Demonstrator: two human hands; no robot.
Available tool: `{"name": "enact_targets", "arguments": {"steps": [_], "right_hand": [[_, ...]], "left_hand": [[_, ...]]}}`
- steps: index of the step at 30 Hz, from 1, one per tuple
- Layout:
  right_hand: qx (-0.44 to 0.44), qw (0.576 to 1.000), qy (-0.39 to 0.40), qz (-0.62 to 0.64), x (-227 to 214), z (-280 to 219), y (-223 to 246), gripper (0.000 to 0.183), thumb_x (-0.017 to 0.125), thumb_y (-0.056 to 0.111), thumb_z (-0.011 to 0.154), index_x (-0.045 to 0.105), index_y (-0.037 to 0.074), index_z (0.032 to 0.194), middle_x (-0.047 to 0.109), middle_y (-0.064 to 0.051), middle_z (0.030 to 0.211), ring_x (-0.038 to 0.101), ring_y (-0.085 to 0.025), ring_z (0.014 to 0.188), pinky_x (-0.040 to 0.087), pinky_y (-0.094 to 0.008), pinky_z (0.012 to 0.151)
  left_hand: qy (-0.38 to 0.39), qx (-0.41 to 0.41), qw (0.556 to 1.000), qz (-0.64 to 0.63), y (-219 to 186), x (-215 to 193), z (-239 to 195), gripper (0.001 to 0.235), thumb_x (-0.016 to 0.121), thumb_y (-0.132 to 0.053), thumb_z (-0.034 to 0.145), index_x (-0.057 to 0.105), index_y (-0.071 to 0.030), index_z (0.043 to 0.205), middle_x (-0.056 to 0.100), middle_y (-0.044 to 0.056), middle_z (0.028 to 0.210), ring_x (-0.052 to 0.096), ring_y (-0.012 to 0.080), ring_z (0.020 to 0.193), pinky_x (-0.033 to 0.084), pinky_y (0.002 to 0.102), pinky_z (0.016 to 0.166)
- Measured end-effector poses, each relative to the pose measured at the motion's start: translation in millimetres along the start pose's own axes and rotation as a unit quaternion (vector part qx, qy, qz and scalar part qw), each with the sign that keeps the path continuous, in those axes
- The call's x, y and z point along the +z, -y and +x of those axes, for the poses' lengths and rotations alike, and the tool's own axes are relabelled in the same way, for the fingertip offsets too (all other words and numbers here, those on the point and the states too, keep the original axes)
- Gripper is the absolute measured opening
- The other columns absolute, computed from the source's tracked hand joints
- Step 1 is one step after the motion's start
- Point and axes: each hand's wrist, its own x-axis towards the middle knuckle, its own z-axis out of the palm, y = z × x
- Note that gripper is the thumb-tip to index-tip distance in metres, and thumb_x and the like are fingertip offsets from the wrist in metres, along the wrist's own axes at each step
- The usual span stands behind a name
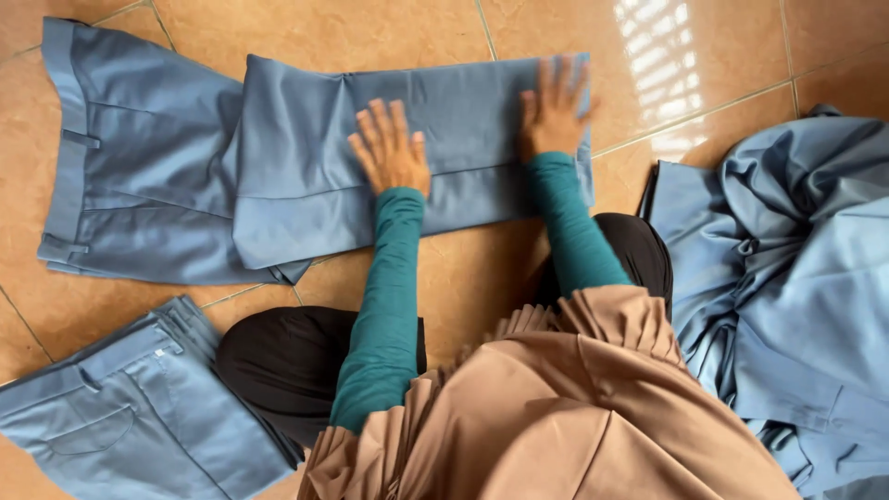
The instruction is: The person sits on the floor and folds several pairs of blue trousers by hand. They smooth the fabric, fold the legs, and then fold the trousers into neat rectangles, stacking them beside them.
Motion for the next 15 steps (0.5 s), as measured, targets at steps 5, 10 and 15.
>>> {"name": "enact_targets", "arguments": {"steps": [5, 10, 15], "right_hand": [[-0.285, 0.953, 0.033, 0.095, -2.3, -36.7, 79.1, 0.053, 0.033, 0.047, 0.115, 0.033, 0.030, 0.165, 0.018, 0.001, 0.172, 0.007, -0.027, 0.158, -0.003, -0.069, 0.121], [-0.202, 0.976, 0.041, 0.073, -17.6, 8.0, 7.3, 0.052, 0.046, 0.045, 0.113, 0.039, 0.033, 0.163, 0.022, -0.003, 0.170, 0.013, -0.025, 0.157, 0.007, -0.073, 0.117], [-0.066, 0.988, 0.126, 0.061, -28.8, 30.0, -27.9, 0.058, 0.024, 0.053, 0.112, 0.020, 0.036, 0.167, 0.009, -0.001, 0.174, 0.004, -0.028, 0.160, 0.000, -0.068, 0.122]], "left_hand": [[0.073, 0.089, 0.993, -0.012, -22.3, 17.8, 31.4, 0.059, 0.046, -0.045, 0.110, 0.030, -0.031, 0.165, 0.017, -0.003, 0.171, 0.015, 0.0324, 0.158, 0.009, 0.063, 0.125], [0.039, 0.096, 0.995, 0.001, 64.4, -0.2, 66.3, 0.053, 0.045, -0.041, 0.113, 0.034, -0.031, 0.164, 0.019, 0.008, 0.169, 0.024, 0.0359, 0.155, 0.019, 0.054, 0.126], [0.057, 0.081, 0.995, 0.012, 57.8, -14.0, 60.6, 0.053, 0.045, -0.038, 0.117, 0.031, -0.027, 0.166, 0.016, 0.014, 0.169, 0.022, 0.0347, 0.157, 0.016, 0.051, 0.128]]}}
